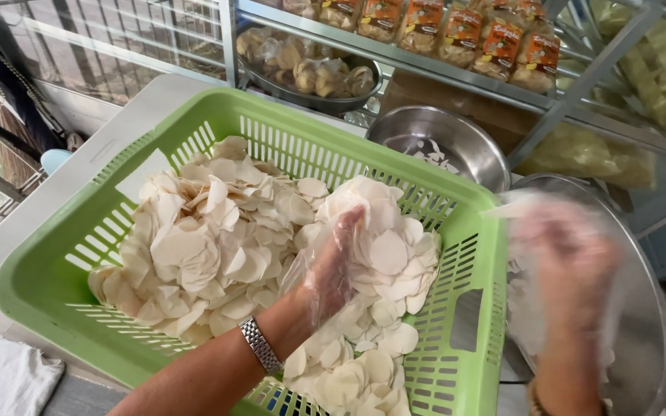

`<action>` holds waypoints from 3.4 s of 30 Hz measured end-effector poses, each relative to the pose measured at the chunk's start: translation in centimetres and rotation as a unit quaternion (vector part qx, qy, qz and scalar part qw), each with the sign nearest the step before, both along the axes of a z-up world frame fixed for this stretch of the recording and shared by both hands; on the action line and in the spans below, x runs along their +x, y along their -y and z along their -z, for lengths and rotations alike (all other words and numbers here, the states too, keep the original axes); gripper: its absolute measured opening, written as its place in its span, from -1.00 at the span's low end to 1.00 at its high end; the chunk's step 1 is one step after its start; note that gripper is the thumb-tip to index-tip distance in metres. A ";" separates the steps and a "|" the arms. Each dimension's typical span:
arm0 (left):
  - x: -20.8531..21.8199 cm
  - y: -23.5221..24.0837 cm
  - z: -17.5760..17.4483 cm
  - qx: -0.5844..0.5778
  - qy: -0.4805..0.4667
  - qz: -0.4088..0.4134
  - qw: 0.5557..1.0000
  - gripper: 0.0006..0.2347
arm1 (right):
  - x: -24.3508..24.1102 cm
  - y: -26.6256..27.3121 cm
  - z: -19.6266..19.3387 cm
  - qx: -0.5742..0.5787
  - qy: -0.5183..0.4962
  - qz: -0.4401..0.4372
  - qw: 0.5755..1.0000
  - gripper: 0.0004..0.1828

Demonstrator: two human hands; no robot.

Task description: The person uses gloved hands to pick up thin white food slices from a green basket and transfer them into a metal bowl. The slices are handled one by one or in small groups and placed into the bowl repeatedly.

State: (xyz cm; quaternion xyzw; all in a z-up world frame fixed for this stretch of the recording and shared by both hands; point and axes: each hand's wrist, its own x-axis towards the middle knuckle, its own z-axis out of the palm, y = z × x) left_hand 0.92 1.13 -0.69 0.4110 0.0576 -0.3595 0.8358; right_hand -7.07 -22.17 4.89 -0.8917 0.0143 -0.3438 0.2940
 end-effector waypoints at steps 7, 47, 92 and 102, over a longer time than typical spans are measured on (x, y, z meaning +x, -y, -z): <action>-0.8 0.5 -1.0 -0.186 -0.002 0.021 0.982 -0.37 | 3.7 15.5 6.4 0.249 0.089 0.083 0.961 -0.72; 0.3 1.8 3.5 0.047 0.083 -0.008 0.995 -0.27 | -2.2 -5.2 -4.1 0.032 -0.086 0.085 0.992 -0.71; -1.4 0.4 -1.8 0.115 0.030 0.109 0.987 -0.27 | 1.0 -0.2 11.2 -0.160 0.079 -0.230 0.957 -0.26; -0.7 0.6 -1.7 0.145 -0.009 0.097 0.985 -0.19 | 1.5 12.6 5.8 0.289 0.065 0.011 0.955 -0.66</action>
